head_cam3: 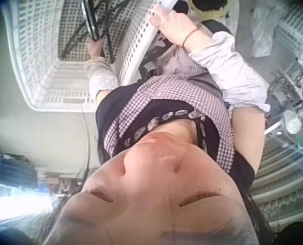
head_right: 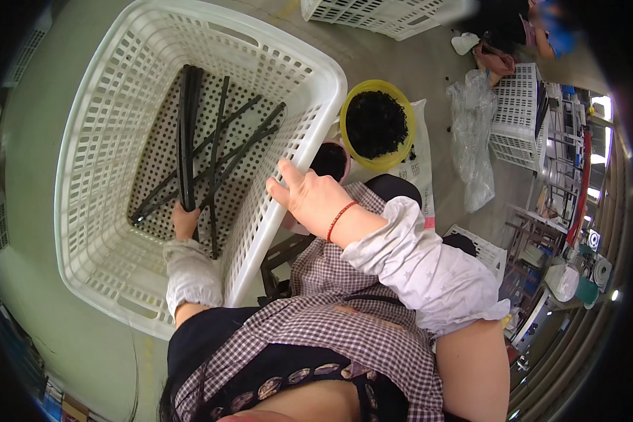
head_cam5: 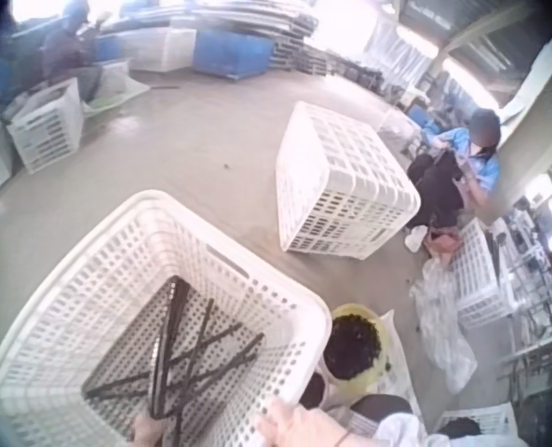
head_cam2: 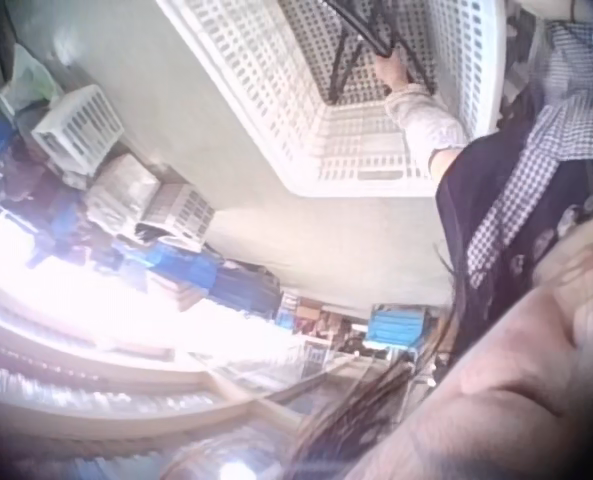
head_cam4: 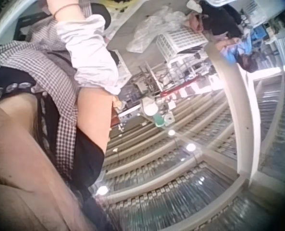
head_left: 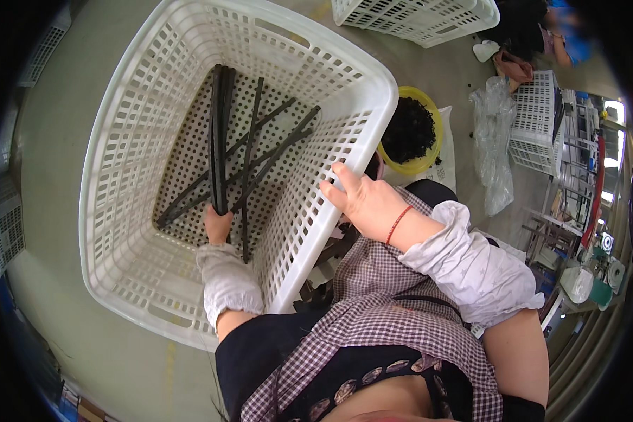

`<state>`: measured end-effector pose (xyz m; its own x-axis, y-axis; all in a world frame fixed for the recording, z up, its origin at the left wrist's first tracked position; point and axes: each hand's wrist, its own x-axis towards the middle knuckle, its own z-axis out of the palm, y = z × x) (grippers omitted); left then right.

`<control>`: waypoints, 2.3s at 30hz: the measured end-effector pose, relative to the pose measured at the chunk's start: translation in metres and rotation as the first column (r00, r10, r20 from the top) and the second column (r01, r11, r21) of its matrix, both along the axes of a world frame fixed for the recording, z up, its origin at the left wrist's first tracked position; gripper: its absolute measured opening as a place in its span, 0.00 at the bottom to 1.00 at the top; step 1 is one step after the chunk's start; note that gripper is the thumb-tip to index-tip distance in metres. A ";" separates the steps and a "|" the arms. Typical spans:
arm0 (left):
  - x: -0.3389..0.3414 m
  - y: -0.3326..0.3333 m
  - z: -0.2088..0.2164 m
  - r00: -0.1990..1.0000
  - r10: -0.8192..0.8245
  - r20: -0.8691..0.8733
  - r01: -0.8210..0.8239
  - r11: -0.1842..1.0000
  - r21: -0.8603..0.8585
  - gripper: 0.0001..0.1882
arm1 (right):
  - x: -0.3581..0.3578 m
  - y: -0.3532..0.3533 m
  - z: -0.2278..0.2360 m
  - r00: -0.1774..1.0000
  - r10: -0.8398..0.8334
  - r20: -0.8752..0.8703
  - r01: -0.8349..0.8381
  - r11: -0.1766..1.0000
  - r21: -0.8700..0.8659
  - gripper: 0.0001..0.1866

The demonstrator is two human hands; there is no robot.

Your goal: The person inserts small black components into square metal tubes and uses a hammer to tap them into place. They repeatedly pick up components from a yellow bowl, align them with the tubes, and hammer them in, then place the assembled tubes into a white basket.

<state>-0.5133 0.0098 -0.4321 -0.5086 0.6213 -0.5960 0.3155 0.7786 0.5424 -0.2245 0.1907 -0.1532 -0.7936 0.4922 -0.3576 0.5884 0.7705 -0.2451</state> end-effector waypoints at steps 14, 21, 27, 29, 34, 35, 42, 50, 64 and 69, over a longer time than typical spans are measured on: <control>0.055 0.019 0.014 0.971 -0.121 -0.204 0.074 0.971 -0.226 0.43 | 0.003 -0.001 -0.001 0.999 -0.030 -0.039 0.029 0.999 -0.029 0.30; 0.062 0.011 -0.008 0.888 -0.173 -0.427 0.128 0.983 -0.134 0.45 | -0.003 0.000 0.002 0.996 -0.075 0.041 0.078 0.993 -0.088 0.32; 0.040 0.027 0.004 0.955 -0.158 -0.252 0.080 0.952 -0.296 0.30 | -0.005 0.002 0.009 0.994 -0.038 0.101 0.045 0.997 -0.068 0.32; 0.035 0.021 0.006 0.927 -0.246 -0.283 0.161 0.943 -0.293 0.28 | -0.004 0.000 0.004 0.997 -0.046 0.062 0.050 0.996 -0.069 0.32; 0.029 0.021 0.000 0.892 -0.316 -0.324 0.238 0.937 -0.258 0.26 | 0.000 -0.002 -0.008 0.995 -0.100 0.011 0.100 0.990 -0.102 0.29; 0.032 0.022 0.000 0.910 -0.258 -0.323 0.193 0.956 -0.222 0.26 | 0.000 -0.001 -0.007 0.995 -0.097 0.009 0.097 0.991 -0.095 0.28; 0.031 0.021 0.001 0.957 -0.146 -0.252 0.110 0.982 -0.154 0.30 | -0.003 0.004 0.006 0.996 -0.057 0.075 0.066 0.990 -0.121 0.20; 0.019 0.039 0.134 0.969 -0.225 0.100 0.235 0.967 -0.095 0.27 | 0.000 -0.001 0.003 0.997 -0.016 0.073 0.017 1.000 -0.017 0.19; 0.073 0.015 0.341 0.638 0.418 0.647 -0.186 0.899 -0.397 0.12 | -0.013 -0.020 -0.023 0.925 -0.250 -0.285 0.132 0.918 -0.375 0.19; 0.102 -0.020 0.381 0.613 0.408 0.676 -0.244 0.912 -0.329 0.13 | -0.003 -0.120 0.011 0.809 -0.588 -0.008 0.276 0.392 -0.878 0.40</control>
